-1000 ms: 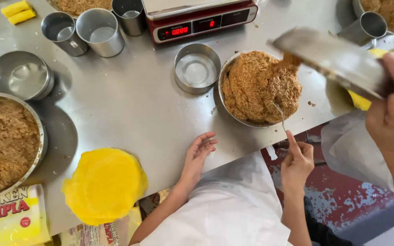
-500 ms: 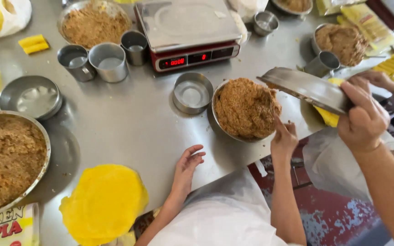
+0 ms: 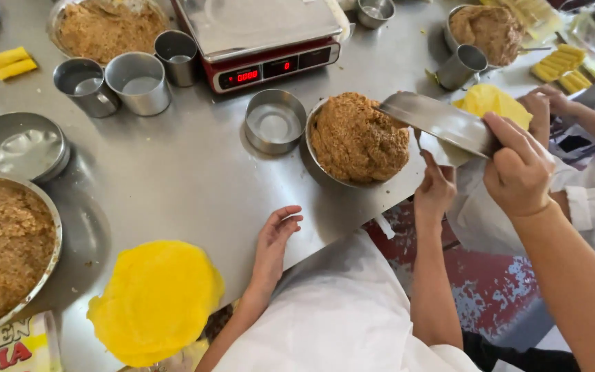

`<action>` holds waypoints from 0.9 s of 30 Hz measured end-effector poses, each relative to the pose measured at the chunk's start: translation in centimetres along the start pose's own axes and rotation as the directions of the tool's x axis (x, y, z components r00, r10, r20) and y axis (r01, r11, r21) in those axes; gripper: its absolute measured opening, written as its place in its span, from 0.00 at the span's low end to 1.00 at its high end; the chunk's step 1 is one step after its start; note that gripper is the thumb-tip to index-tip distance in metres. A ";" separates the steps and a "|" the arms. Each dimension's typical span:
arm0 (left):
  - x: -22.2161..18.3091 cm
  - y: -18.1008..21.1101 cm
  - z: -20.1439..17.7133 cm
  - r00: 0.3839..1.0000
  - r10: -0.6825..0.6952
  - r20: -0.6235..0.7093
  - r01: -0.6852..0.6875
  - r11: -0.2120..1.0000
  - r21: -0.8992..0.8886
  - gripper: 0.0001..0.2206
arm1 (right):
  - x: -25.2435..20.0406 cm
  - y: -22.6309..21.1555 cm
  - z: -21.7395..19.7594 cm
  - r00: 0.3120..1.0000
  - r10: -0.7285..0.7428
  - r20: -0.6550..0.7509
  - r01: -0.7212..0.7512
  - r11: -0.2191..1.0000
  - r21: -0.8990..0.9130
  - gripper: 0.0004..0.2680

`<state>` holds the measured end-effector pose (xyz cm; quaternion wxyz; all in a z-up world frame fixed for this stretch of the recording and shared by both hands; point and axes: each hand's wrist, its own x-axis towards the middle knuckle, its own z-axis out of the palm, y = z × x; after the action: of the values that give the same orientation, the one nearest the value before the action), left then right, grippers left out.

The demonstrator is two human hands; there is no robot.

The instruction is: Assembling lumpia by placing meat filling on wrappers and rolling them on a stainless steel table.

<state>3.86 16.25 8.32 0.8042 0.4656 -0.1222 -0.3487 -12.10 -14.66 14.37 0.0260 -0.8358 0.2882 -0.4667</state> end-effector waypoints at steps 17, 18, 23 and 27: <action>-3.3 1.6 0.4 1.000 0.025 0.002 -0.025 0.999 0.038 0.12 | -2.2 3.1 3.2 0.982 0.189 0.018 -0.181 0.903 0.389 0.17; -3.2 1.3 0.3 1.000 0.026 -0.015 -0.025 0.999 0.048 0.12 | -2.5 3.4 2.6 0.968 0.252 -0.003 -0.230 0.888 0.397 0.15; -4.1 2.2 2.3 0.998 -0.032 0.054 0.029 0.997 0.072 0.11 | -5.6 5.1 2.9 0.980 0.195 0.046 -0.198 0.915 0.351 0.15; -3.2 1.6 1.5 0.999 0.005 0.034 -0.007 0.998 0.059 0.12 | -3.8 5.0 2.2 0.984 -0.001 0.178 -0.017 0.995 0.103 0.20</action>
<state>1.54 17.94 10.87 0.7889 0.4829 -0.1476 -0.3503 -14.22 -17.39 8.64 0.0970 -0.8705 0.2634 -0.4044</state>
